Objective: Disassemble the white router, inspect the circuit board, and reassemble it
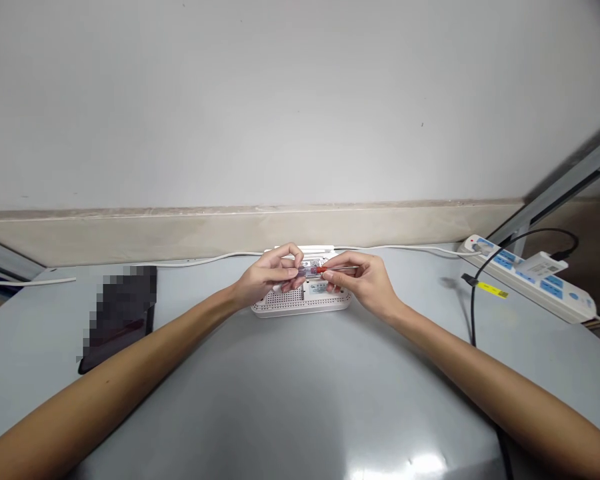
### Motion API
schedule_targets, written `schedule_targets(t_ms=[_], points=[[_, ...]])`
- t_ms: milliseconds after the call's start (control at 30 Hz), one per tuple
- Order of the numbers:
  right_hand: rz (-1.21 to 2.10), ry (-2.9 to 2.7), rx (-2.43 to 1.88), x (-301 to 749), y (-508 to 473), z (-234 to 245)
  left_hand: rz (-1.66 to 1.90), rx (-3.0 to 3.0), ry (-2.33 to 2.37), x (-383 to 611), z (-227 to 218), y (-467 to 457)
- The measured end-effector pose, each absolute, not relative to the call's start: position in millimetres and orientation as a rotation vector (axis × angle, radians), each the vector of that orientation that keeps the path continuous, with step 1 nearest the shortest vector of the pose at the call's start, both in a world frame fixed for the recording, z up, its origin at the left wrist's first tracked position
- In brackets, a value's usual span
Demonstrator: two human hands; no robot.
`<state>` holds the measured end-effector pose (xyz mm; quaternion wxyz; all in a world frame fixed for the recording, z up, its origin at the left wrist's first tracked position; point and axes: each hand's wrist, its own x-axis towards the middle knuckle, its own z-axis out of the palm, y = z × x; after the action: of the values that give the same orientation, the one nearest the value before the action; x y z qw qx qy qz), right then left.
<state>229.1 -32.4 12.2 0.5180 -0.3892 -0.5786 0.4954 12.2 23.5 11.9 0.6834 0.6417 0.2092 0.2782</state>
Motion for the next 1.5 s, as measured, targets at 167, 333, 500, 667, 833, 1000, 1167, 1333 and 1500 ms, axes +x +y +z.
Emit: schedule_targets(t_ms=[167,333,500,667,833,1000,1167,1333,1500], points=[[1.162,-1.370,-0.909,229,-33,14,0.596,1.499,0.424,12,10,24],[1.177,-1.392,-0.881,229,-34,12,0.577,1.560,0.483,14,13,23],[1.173,-1.448,-0.888,229,-35,11,0.540,1.562,0.538,14,13,23],[1.171,-1.463,-0.877,230,-33,8,0.537,1.518,0.583,15,10,24],[1.046,-1.509,-0.850,231,-34,9,0.591,1.530,0.637,21,11,19],[0.945,-1.515,-0.843,230,-38,14,0.582,1.624,0.772,23,12,14],[0.996,-1.506,-0.879,228,-39,17,0.553,1.639,0.730,20,11,15],[1.157,-1.377,-0.856,223,-37,12,0.520,1.631,0.681,19,12,14],[1.435,-1.005,-0.808,219,-34,11,0.464,1.612,0.629,19,16,11]])
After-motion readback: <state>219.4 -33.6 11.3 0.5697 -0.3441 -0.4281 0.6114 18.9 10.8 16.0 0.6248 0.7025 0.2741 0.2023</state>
